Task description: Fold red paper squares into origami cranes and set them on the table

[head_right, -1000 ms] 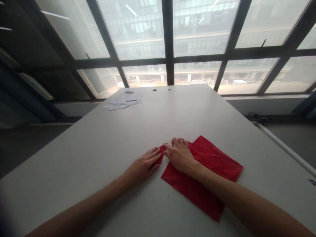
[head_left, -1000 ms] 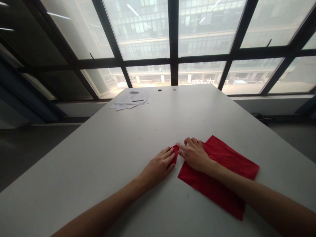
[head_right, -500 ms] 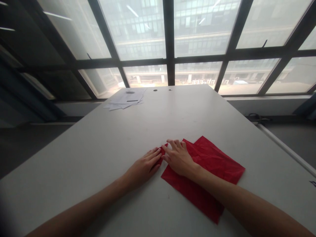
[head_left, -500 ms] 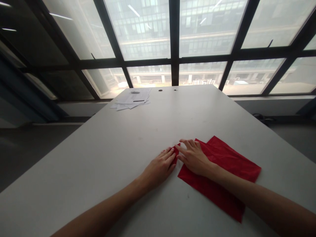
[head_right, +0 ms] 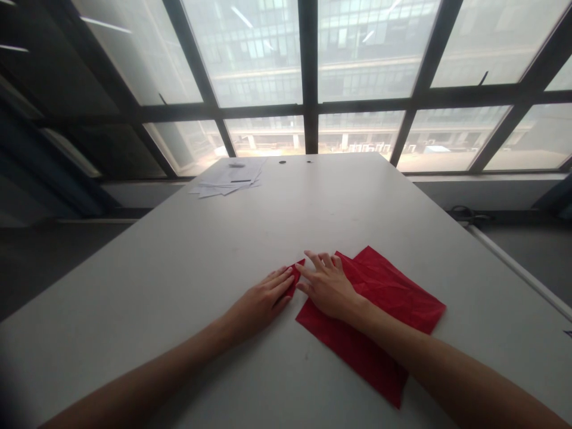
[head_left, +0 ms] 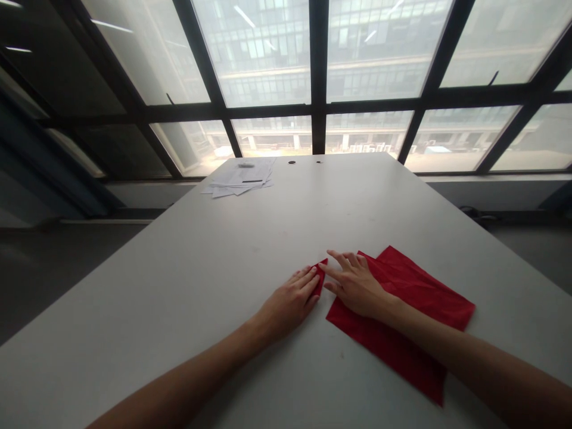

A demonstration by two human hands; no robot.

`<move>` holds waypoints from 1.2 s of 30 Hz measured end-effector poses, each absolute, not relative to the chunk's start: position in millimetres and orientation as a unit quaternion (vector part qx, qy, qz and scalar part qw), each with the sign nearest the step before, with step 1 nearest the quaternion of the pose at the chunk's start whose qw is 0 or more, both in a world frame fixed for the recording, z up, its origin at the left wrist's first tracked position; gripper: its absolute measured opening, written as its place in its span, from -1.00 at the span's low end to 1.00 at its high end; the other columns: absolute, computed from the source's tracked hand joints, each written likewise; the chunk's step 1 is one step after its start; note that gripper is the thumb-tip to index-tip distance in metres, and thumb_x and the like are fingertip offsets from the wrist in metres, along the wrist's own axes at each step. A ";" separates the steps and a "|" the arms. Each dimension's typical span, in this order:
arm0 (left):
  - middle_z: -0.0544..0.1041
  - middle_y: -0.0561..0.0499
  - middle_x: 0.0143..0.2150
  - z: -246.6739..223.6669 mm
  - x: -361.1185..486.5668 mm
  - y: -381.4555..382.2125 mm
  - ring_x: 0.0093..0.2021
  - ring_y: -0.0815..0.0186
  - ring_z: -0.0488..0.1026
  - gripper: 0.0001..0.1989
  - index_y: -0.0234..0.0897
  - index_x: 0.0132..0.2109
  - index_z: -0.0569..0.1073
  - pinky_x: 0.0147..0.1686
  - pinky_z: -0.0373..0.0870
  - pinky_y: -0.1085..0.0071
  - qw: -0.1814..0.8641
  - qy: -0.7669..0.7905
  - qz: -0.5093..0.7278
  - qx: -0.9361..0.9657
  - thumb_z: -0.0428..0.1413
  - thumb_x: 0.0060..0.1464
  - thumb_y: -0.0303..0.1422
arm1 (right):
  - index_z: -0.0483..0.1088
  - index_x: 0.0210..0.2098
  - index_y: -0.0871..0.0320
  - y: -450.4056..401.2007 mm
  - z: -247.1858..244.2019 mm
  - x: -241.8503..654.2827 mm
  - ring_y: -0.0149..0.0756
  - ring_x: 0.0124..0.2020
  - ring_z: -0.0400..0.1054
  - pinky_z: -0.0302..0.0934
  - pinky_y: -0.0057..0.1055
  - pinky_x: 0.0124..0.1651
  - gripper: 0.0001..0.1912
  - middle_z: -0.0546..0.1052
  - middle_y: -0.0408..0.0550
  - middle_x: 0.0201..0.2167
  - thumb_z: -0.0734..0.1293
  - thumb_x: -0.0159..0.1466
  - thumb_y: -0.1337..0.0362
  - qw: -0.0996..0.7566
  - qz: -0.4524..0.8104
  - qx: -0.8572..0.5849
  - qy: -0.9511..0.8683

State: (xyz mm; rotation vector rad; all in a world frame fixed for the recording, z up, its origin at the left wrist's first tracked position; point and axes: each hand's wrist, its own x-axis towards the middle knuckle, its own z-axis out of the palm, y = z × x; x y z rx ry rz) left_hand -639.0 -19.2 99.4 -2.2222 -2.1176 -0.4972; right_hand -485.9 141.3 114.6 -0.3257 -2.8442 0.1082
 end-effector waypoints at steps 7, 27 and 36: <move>0.18 -0.18 0.40 100.3 -637.2 -22.6 0.42 0.19 0.06 -0.49 -0.35 0.38 0.14 0.38 0.08 0.15 0.026 -0.692 -0.128 -0.710 -0.13 0.39 -0.24 | 0.09 0.37 -0.11 143.5 106.2 -490.4 0.10 0.36 -0.07 -0.11 0.20 0.27 -0.43 0.01 0.02 0.44 0.09 0.42 -0.07 0.108 0.028 -0.090 -0.990; -0.06 -0.20 0.47 117.8 -650.2 -66.6 0.47 0.07 -0.14 -0.22 -0.27 0.46 -0.15 0.37 -0.11 0.04 -0.022 -0.728 -0.044 -0.684 -0.18 0.31 0.08 | 0.20 0.32 -0.06 142.3 107.9 -490.7 0.09 0.42 -0.18 -0.21 0.20 0.33 -0.48 0.09 0.07 0.41 0.06 0.45 -0.02 0.121 0.018 -0.087 -0.989; -0.21 -0.22 0.48 119.6 -654.6 -102.9 0.47 0.06 -0.25 -0.17 -0.27 0.46 -0.33 0.38 -0.13 0.04 -0.045 -0.735 0.000 -0.677 -0.18 0.31 0.08 | 0.20 0.32 -0.04 143.4 106.3 -491.0 0.09 0.43 -0.20 -0.22 0.22 0.34 -0.47 0.08 0.09 0.41 0.03 0.45 -0.03 0.121 0.024 -0.078 -0.989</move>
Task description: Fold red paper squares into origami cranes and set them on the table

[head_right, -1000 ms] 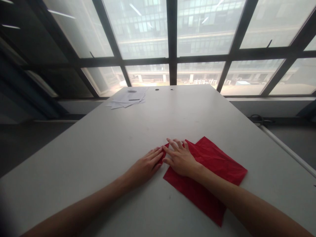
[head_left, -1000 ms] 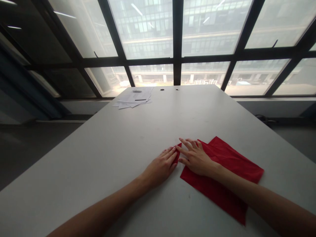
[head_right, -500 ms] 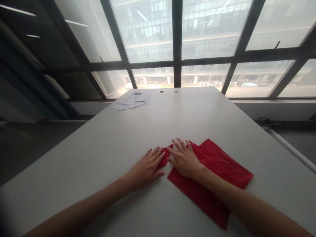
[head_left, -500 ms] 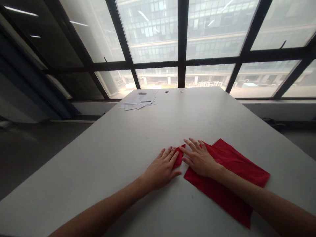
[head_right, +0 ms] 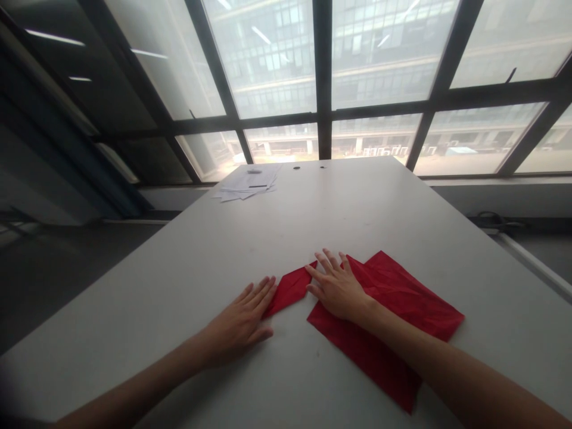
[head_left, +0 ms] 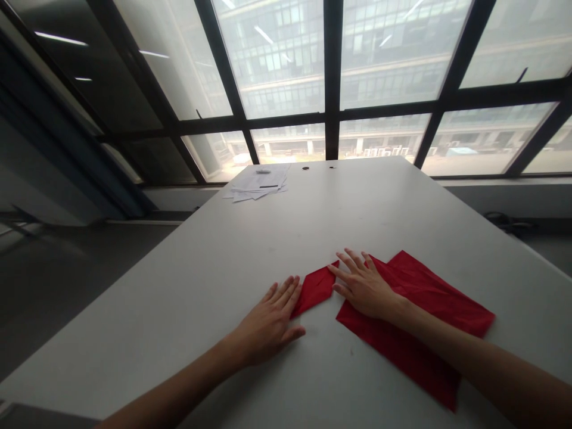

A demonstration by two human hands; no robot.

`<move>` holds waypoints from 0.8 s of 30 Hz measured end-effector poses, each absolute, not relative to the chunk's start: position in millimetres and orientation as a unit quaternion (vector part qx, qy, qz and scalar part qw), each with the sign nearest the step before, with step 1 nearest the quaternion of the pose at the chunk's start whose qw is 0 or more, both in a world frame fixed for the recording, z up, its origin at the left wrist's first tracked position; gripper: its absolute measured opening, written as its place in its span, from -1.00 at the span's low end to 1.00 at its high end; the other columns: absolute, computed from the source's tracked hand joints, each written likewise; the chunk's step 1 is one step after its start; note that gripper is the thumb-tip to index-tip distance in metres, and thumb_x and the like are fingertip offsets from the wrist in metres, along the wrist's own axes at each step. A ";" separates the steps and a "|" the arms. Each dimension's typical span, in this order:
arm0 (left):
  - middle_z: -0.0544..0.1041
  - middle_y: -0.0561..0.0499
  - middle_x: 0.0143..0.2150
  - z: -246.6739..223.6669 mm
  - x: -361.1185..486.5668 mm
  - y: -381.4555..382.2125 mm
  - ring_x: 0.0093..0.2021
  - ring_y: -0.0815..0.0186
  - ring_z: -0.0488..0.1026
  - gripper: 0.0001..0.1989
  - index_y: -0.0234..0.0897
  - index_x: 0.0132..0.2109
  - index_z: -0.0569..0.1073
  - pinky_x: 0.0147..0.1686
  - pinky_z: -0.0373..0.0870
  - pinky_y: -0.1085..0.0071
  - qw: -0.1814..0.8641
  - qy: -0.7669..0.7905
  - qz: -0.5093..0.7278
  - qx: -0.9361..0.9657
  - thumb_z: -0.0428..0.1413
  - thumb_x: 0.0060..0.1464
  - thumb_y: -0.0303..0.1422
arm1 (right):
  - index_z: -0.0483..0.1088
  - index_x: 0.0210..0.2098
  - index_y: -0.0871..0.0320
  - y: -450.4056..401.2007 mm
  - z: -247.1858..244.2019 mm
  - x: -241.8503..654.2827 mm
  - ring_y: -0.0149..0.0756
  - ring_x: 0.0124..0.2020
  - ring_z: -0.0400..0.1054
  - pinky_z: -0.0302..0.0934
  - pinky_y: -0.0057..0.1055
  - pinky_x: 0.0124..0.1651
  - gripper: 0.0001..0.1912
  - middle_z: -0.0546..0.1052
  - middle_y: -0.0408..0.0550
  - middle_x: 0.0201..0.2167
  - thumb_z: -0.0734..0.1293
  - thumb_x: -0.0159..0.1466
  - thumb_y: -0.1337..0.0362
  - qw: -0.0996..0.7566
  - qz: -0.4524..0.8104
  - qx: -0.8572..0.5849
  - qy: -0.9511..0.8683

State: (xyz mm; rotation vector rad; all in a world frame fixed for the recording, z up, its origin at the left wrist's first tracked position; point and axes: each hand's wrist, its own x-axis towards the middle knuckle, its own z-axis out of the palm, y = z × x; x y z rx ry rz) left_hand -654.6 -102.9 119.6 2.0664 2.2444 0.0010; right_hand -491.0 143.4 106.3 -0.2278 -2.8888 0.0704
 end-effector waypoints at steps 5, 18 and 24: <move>-0.26 -0.22 0.48 140.6 -669.1 -104.1 0.47 0.11 -0.27 -0.28 -0.28 0.46 -0.37 0.39 -0.12 0.09 0.034 0.751 0.043 0.658 -0.22 0.38 -0.06 | 0.21 0.32 -0.04 144.1 106.1 -491.7 0.10 0.43 -0.18 -0.22 0.23 0.34 -0.47 0.10 0.09 0.41 0.04 0.45 -0.03 0.121 0.024 -0.076 -0.989; -0.18 -0.10 0.48 143.4 -646.2 -112.0 0.47 0.15 -0.22 -0.21 -0.17 0.46 -0.32 0.42 -0.24 0.09 0.109 0.654 0.028 0.748 -0.11 0.33 0.00 | 0.20 0.32 0.00 145.1 106.8 -491.1 0.10 0.44 -0.21 -0.24 0.24 0.33 -0.48 0.13 0.14 0.39 0.06 0.45 0.01 0.114 0.023 -0.070 -0.991; -0.07 -0.14 0.46 152.8 -631.9 -147.7 0.44 0.08 -0.04 -0.16 -0.18 0.47 -0.20 0.40 -0.06 0.08 0.104 0.666 0.034 0.738 -0.01 0.25 0.04 | 0.20 0.32 -0.01 144.8 106.4 -492.3 0.12 0.43 -0.19 -0.22 0.26 0.33 -0.48 0.13 0.14 0.39 0.05 0.45 0.01 0.115 0.024 -0.071 -0.991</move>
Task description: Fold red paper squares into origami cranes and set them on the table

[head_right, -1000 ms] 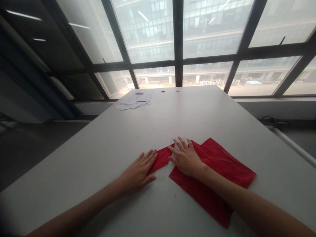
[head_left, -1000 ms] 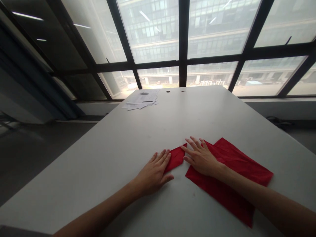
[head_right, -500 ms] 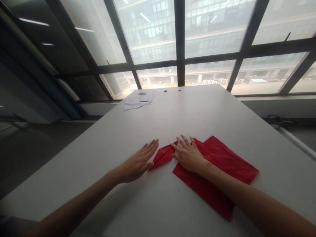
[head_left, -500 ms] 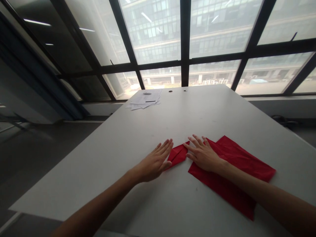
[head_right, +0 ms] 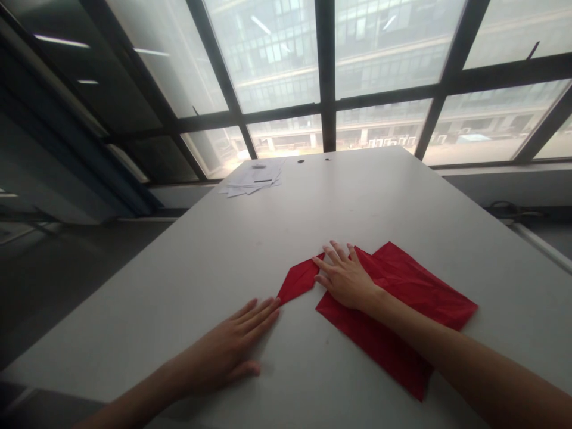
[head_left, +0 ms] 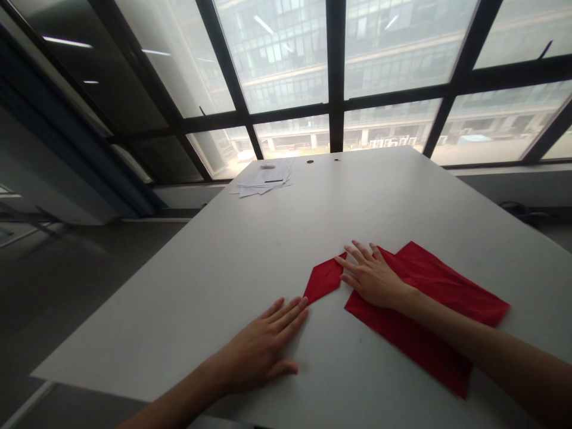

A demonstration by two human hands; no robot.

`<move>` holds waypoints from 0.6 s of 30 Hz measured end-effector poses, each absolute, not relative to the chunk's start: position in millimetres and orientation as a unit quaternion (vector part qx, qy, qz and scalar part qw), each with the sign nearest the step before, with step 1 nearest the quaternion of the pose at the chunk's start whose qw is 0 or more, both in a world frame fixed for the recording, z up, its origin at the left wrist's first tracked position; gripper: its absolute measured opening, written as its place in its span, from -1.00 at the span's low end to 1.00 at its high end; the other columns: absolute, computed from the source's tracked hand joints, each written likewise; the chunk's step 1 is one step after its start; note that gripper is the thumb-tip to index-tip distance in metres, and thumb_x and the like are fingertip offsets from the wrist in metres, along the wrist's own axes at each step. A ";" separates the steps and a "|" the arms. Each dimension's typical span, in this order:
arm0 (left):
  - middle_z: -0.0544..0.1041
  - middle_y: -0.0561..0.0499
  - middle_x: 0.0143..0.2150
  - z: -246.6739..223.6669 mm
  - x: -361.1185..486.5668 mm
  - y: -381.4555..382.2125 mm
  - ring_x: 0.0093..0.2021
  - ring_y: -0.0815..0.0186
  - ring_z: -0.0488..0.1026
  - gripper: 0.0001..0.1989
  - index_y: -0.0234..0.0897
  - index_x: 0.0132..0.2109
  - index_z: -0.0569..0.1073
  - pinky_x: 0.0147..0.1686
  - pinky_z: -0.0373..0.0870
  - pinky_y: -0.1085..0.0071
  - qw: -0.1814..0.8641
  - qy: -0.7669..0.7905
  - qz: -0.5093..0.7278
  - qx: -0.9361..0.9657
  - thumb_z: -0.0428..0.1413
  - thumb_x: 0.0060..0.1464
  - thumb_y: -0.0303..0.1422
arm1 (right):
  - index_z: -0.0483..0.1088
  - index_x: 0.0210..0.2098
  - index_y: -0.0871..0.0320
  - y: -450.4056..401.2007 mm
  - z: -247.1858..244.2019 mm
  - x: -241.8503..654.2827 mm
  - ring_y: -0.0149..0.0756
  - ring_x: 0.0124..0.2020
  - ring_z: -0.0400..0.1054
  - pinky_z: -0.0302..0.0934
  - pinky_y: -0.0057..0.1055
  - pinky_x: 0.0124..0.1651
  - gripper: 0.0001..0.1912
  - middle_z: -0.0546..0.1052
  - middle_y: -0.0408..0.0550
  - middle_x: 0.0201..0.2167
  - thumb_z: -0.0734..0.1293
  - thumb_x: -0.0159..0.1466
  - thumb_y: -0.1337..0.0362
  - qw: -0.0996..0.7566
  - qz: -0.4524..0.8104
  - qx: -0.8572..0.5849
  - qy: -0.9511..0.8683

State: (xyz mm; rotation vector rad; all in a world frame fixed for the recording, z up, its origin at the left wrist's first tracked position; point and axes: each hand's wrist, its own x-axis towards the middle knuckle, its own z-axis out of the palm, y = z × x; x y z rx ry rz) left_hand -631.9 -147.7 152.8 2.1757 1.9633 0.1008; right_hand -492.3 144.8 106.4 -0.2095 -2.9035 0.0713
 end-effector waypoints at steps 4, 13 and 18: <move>0.19 -0.07 0.39 149.2 -637.7 -165.1 0.36 0.13 0.19 -0.36 -0.12 0.43 0.05 0.36 0.15 0.14 0.065 0.657 0.072 0.748 0.03 0.30 -0.13 | 0.21 0.32 -0.02 144.8 107.0 -492.0 0.12 0.43 -0.18 -0.22 0.26 0.33 -0.49 0.15 0.12 0.38 0.08 0.44 0.01 0.114 0.026 -0.074 -0.990; 0.24 0.00 0.38 154.7 -652.2 -82.1 0.36 0.27 0.20 -0.55 -0.17 0.33 0.27 0.33 0.22 0.21 0.003 0.767 0.212 0.606 -0.16 0.36 -0.40 | 0.23 0.31 -0.01 143.9 101.5 -493.3 0.13 0.43 -0.18 -0.22 0.26 0.32 -0.51 0.14 0.13 0.38 0.11 0.44 0.04 0.120 0.012 -0.080 -0.989; 0.14 -0.19 0.42 127.1 -636.2 -29.9 0.42 0.12 0.04 -0.44 -0.34 0.39 0.13 0.37 0.07 0.06 0.018 0.778 0.155 0.608 -0.18 0.38 -0.14 | 0.23 0.31 0.01 142.5 100.0 -493.0 0.11 0.42 -0.14 -0.20 0.21 0.34 -0.49 0.16 0.12 0.37 0.16 0.42 0.06 0.134 0.021 -0.087 -0.987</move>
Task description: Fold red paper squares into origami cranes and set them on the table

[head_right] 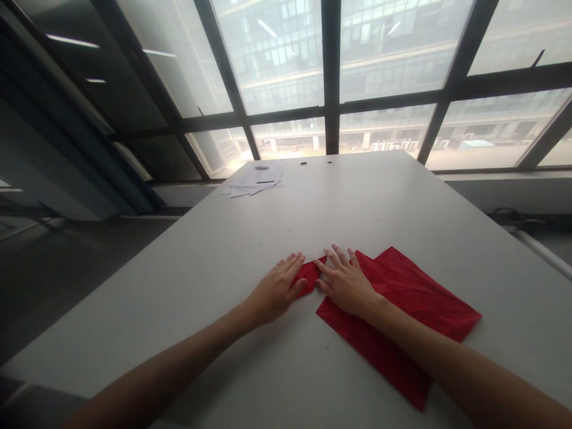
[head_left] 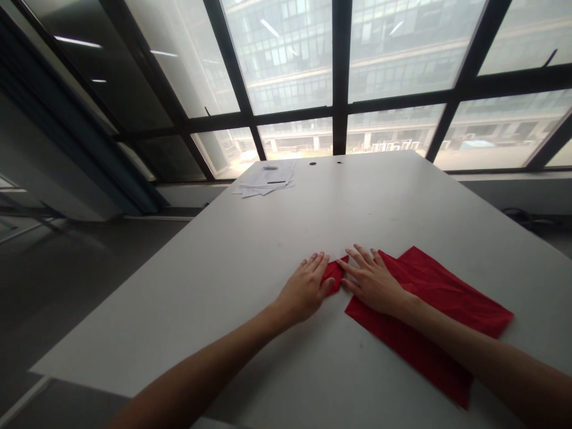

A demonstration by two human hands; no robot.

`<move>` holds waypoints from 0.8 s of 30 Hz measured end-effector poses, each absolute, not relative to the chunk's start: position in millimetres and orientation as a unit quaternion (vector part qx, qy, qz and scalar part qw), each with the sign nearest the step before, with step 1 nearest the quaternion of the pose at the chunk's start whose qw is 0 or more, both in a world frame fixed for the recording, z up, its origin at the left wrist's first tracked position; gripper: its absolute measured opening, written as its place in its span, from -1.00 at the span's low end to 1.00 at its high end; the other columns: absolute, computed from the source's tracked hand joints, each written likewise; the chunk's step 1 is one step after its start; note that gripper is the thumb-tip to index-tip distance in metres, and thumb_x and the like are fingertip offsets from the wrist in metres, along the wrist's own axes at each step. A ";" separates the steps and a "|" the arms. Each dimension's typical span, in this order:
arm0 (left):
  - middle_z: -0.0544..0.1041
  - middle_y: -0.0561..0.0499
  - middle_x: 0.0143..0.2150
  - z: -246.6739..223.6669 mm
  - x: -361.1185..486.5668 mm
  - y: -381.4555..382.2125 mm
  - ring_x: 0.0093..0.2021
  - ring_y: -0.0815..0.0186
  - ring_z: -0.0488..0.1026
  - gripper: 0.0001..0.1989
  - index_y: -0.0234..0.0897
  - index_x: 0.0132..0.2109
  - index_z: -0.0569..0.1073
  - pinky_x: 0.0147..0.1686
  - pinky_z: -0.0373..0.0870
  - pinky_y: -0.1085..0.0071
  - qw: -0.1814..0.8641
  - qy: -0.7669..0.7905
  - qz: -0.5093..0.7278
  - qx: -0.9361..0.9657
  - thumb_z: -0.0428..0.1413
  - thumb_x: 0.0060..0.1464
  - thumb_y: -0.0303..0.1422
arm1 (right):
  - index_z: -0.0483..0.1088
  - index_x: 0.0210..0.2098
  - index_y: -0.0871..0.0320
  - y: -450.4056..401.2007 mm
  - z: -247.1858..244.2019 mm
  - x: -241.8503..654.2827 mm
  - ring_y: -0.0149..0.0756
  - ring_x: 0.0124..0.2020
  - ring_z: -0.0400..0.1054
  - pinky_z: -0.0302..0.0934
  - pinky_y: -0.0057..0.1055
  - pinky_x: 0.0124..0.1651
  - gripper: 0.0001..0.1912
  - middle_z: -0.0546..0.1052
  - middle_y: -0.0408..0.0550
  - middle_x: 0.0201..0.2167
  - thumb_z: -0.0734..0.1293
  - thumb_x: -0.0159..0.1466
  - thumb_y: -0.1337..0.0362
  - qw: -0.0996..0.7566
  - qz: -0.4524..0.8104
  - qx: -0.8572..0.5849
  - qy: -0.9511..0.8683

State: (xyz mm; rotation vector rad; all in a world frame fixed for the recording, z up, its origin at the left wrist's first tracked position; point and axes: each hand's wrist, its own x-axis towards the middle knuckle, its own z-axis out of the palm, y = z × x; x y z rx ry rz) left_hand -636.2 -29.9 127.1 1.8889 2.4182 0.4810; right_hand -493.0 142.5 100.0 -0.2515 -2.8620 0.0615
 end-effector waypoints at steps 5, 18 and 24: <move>-0.03 -0.20 0.47 107.6 -643.8 -28.6 0.46 0.09 -0.13 -0.35 -0.31 0.44 -0.04 0.38 -0.09 0.00 0.031 0.758 0.080 0.646 -0.24 0.38 -0.04 | 0.29 0.26 0.11 137.7 103.7 -492.4 0.03 0.33 0.06 -0.10 0.03 0.36 -0.50 0.30 0.13 0.29 0.25 0.37 0.11 0.177 0.058 -0.101 -0.977; -0.19 -0.16 0.49 113.1 -651.3 -36.3 0.48 0.13 -0.29 -0.25 -0.24 0.47 -0.29 0.39 -0.31 0.04 0.041 0.713 0.047 0.699 -0.26 0.34 0.05 | -0.30 0.45 0.14 140.2 97.8 -486.0 -0.01 0.45 -0.22 -0.33 0.16 0.41 -0.19 -0.08 0.10 0.44 0.04 0.41 -0.15 0.082 0.094 0.022 -0.992; 0.05 -0.25 0.45 134.2 -673.5 -44.4 0.45 0.13 -0.05 -0.34 -0.34 0.44 -0.06 0.38 -0.06 0.06 -0.019 0.781 0.166 0.602 -0.14 0.37 -0.09 | -0.34 0.45 0.14 137.9 102.2 -485.8 -0.01 0.46 -0.24 -0.36 0.18 0.42 -0.17 -0.11 0.12 0.44 0.05 0.40 -0.16 0.085 0.105 0.002 -0.991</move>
